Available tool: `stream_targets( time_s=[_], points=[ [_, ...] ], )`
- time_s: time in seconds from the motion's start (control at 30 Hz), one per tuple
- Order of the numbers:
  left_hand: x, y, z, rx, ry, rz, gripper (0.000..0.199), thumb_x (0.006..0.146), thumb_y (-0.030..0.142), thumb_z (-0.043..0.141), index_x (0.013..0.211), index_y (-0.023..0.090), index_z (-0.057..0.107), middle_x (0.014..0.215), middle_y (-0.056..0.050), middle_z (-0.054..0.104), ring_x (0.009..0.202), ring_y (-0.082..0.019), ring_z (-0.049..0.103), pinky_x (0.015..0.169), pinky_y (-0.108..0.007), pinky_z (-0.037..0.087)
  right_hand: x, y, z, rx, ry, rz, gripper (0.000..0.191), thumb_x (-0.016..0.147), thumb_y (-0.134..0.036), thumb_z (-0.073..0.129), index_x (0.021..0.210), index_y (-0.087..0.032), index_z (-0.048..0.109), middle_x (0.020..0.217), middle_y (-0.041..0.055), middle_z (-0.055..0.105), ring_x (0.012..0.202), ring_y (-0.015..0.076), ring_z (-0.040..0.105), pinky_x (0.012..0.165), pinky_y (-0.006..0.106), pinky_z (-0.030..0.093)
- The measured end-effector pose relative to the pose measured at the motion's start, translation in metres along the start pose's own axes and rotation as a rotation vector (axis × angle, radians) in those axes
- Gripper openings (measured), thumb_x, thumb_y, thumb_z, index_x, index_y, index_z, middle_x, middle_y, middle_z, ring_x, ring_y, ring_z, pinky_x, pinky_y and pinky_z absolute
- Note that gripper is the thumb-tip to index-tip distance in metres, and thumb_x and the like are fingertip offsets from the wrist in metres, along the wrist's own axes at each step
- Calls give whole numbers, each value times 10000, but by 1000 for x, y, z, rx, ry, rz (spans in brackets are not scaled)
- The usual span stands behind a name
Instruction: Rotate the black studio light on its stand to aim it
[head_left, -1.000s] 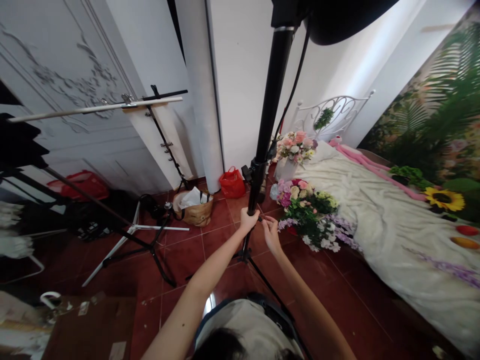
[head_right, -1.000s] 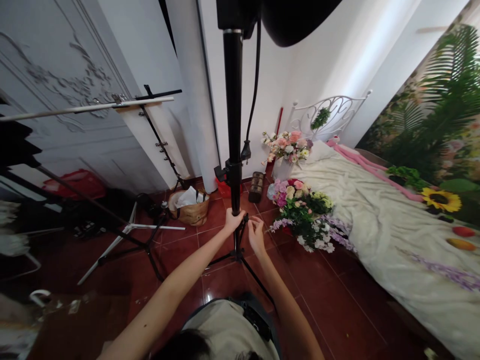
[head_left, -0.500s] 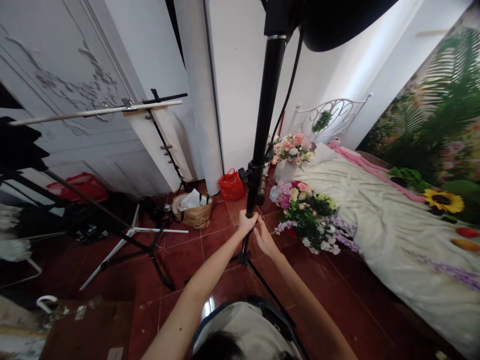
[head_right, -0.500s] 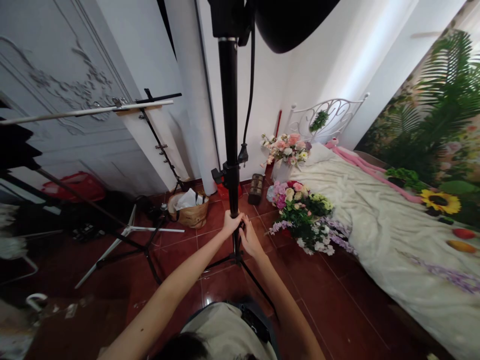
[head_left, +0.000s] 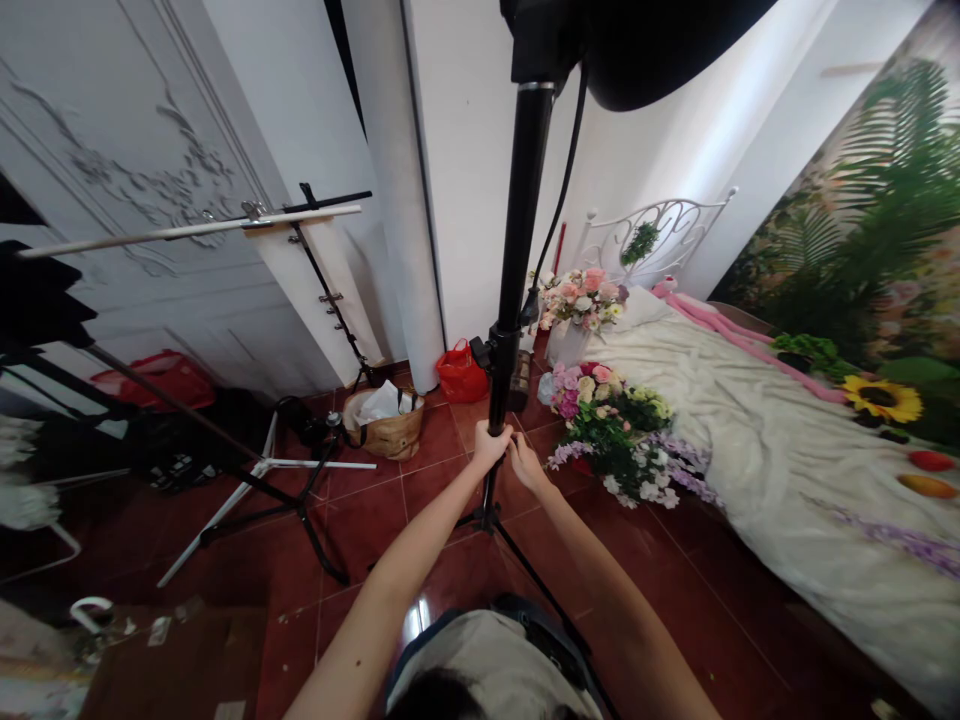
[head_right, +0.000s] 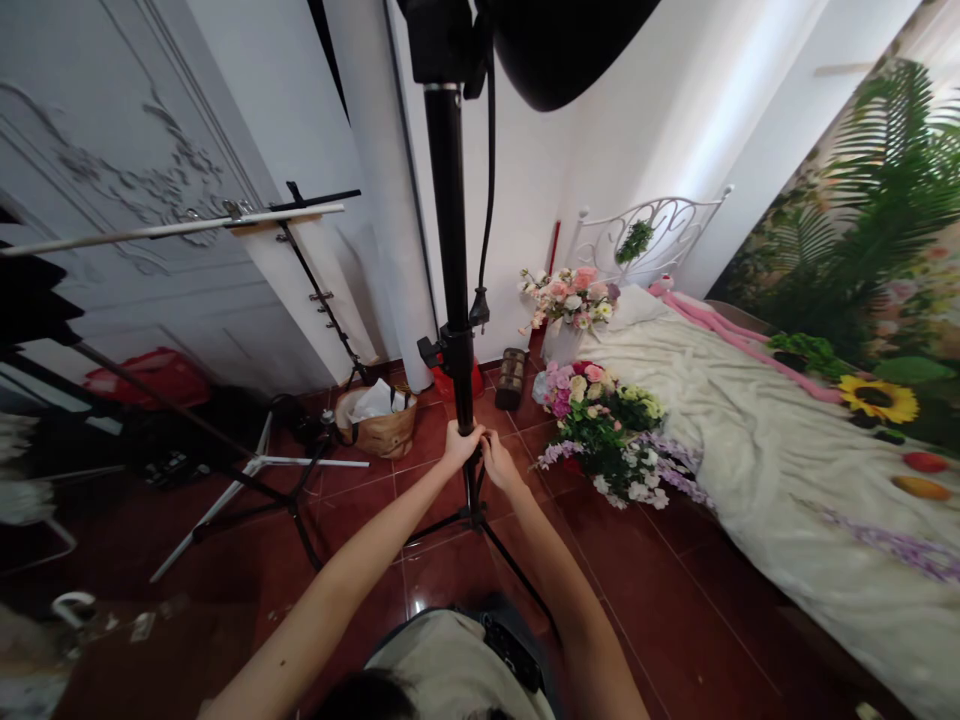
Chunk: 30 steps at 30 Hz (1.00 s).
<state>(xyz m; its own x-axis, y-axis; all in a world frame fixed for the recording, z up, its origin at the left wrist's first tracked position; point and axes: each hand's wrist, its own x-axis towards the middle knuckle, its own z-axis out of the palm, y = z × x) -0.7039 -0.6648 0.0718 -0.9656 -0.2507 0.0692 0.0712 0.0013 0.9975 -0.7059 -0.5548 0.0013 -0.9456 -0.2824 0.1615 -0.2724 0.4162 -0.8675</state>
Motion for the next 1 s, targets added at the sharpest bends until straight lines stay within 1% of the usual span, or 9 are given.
stream_targets(
  time_s=[0.1, 0.23, 0.37, 0.43, 0.53, 0.6, 0.7, 0.9, 1.0],
  points=[
    [0, -1, 0, -1, 5, -10, 240, 560, 235, 633, 453, 160, 432, 458, 39, 419, 437, -60, 385, 435, -178, 293, -5, 4, -1, -24, 17, 86, 381, 900, -475, 310, 1044, -188, 514, 837, 77, 663, 742, 210, 645, 708, 323, 478],
    [1, 0, 0, 6, 9, 5, 234, 549, 215, 636, 444, 157, 435, 457, 45, 418, 443, -56, 370, 445, -181, 285, -9, 5, -6, 3, 48, 66, 354, 877, -495, 342, 945, -227, 564, 850, 42, 668, 803, 199, 638, 749, 312, 465],
    [1, 0, 0, 8, 12, 5, 222, 553, 215, 640, 452, 156, 450, 461, 43, 435, 441, -57, 378, 456, -185, 293, -5, 5, -10, 18, 139, 90, 461, 844, -570, 321, 789, -213, 609, 798, 51, 662, 797, 201, 615, 749, 310, 461],
    [1, -1, 1, 4, 10, 1, 226, 557, 219, 643, 451, 156, 453, 461, 41, 441, 438, -59, 383, 456, -186, 295, 1, 5, -12, 65, 127, 190, 535, 800, -641, 336, 635, -195, 583, 652, 49, 625, 677, 192, 594, 672, 293, 457],
    [2, -3, 1, 13, 9, 13, 242, 559, 222, 650, 441, 155, 449, 458, 38, 439, 444, -61, 388, 459, -186, 299, 10, 6, -16, 171, 21, 346, 581, 721, -725, 374, 473, -206, 452, 449, 4, 476, 455, 137, 465, 493, 253, 376],
    [2, -4, 0, 29, 8, 25, 240, 566, 225, 645, 443, 156, 451, 457, 38, 434, 446, -62, 385, 456, -185, 296, 15, 7, -19, 179, -1, 352, 580, 677, -751, 408, 454, -215, 392, 418, -20, 414, 416, 113, 390, 446, 241, 308],
    [1, -5, 0, 40, 9, 44, 219, 575, 224, 629, 455, 154, 459, 472, 36, 440, 458, -63, 387, 461, -184, 298, 17, 10, -21, 69, 30, 293, 575, 656, -746, 444, 449, -215, 368, 426, -27, 406, 441, 109, 379, 453, 234, 273],
    [0, -6, -1, 53, -23, 51, 206, 585, 229, 611, 461, 153, 465, 471, 35, 449, 454, -64, 394, 459, -186, 300, 9, 17, -15, 21, -38, 361, 590, 770, -694, 308, 505, -198, 487, 468, -4, 497, 502, 145, 506, 528, 237, 357],
    [1, -9, -4, 69, -69, 40, 200, 595, 231, 607, 473, 152, 470, 466, 36, 456, 450, -64, 408, 458, -181, 308, 13, 15, -10, -68, 19, 382, 568, 783, -660, 333, 502, -196, 503, 507, 24, 544, 552, 175, 555, 560, 252, 382]
  ],
)
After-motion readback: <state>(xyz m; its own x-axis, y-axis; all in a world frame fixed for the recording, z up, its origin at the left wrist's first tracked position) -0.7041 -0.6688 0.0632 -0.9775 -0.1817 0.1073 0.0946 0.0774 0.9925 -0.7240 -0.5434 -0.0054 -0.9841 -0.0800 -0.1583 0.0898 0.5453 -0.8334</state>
